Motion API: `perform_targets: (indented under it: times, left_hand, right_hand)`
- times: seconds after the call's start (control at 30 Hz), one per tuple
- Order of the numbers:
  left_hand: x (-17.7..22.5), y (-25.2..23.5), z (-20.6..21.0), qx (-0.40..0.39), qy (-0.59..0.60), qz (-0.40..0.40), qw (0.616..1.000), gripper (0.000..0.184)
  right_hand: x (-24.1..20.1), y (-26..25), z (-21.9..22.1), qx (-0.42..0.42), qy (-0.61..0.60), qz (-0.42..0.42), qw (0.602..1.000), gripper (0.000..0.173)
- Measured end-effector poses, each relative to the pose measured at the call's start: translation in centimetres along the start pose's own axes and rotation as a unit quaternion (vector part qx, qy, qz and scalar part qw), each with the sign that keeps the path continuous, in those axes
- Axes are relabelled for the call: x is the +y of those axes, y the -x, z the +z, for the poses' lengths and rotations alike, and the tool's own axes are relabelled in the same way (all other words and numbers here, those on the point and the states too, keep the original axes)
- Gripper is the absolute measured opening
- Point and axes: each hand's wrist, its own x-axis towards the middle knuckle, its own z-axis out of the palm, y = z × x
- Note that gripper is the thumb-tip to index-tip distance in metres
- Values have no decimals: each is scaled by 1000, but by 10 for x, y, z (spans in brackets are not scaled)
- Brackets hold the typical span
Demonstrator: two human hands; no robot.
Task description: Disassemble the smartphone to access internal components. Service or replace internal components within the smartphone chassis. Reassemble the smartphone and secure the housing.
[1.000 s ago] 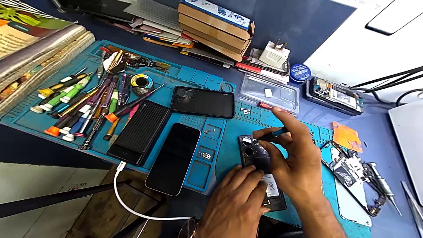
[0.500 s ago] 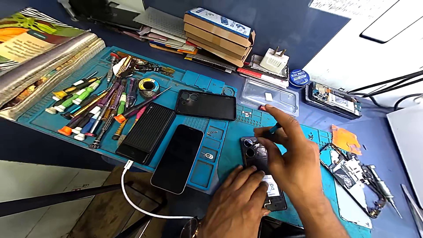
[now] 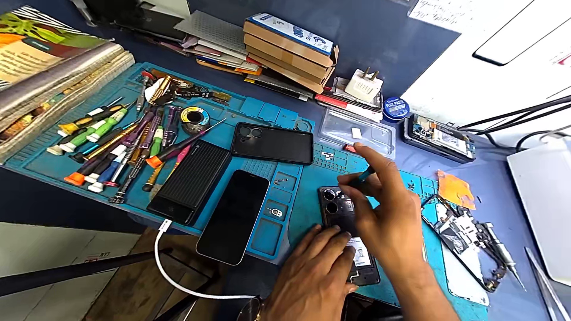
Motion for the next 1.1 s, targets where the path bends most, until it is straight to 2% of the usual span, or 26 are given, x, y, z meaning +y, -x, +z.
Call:
perform_targets:
  times: [0.07, 0.17, 0.2, 0.3, 0.33, 0.43, 0.47, 0.53, 0.6, 0.7, 0.8, 1.1]
  left_hand:
    - [0, -1, 0, 2, -4, 4, 1000, 41]
    - [0, 1, 0, 0, -1, 0, 1000, 41]
    - [0, 2, 0, 0, 0, -2, 1000, 41]
    - [1, 1, 1, 2, -11, 1, 1000, 42]
    - [2, 1, 1, 0, -15, 1, 1000, 43]
    - [1, 3, 1, -6, -11, -1, 1000, 44]
    - [2, 3, 0, -3, -5, -1, 1000, 44]
    - [1, 1, -3, 30, 27, -4, 999, 40]
    - [1, -1, -10, 100, 82, -34, 991, 33]
    - [-1, -4, -25, 204, 178, -81, 959, 23]
    - [1, -11, -32, 237, 215, -87, 943, 19]
    - [14, -16, -23, 222, 249, -75, 940, 13]
  right_hand:
    - [2, 1, 5, 53, 54, -2, 997, 59]
    - [-2, 0, -4, -35, -12, 5, 999, 61]
    - [-2, 0, -3, -33, -27, 7, 999, 61]
    - [1, 1, 3, 57, 60, 14, 996, 60]
    - [2, 2, 3, 61, 74, 12, 995, 61]
    - [2, 3, -8, -24, -14, 32, 999, 61]
    - [2, 6, -9, -20, -53, 45, 997, 63]
    - [1, 17, -11, 36, -117, 69, 990, 62]
    - [-6, 32, -15, 97, -200, 89, 971, 63]
    - [-17, 58, -21, 165, -297, 106, 934, 67]
    - [-27, 79, -22, 201, -308, 86, 926, 68]
    - [-43, 102, -24, 227, -322, 76, 916, 70]
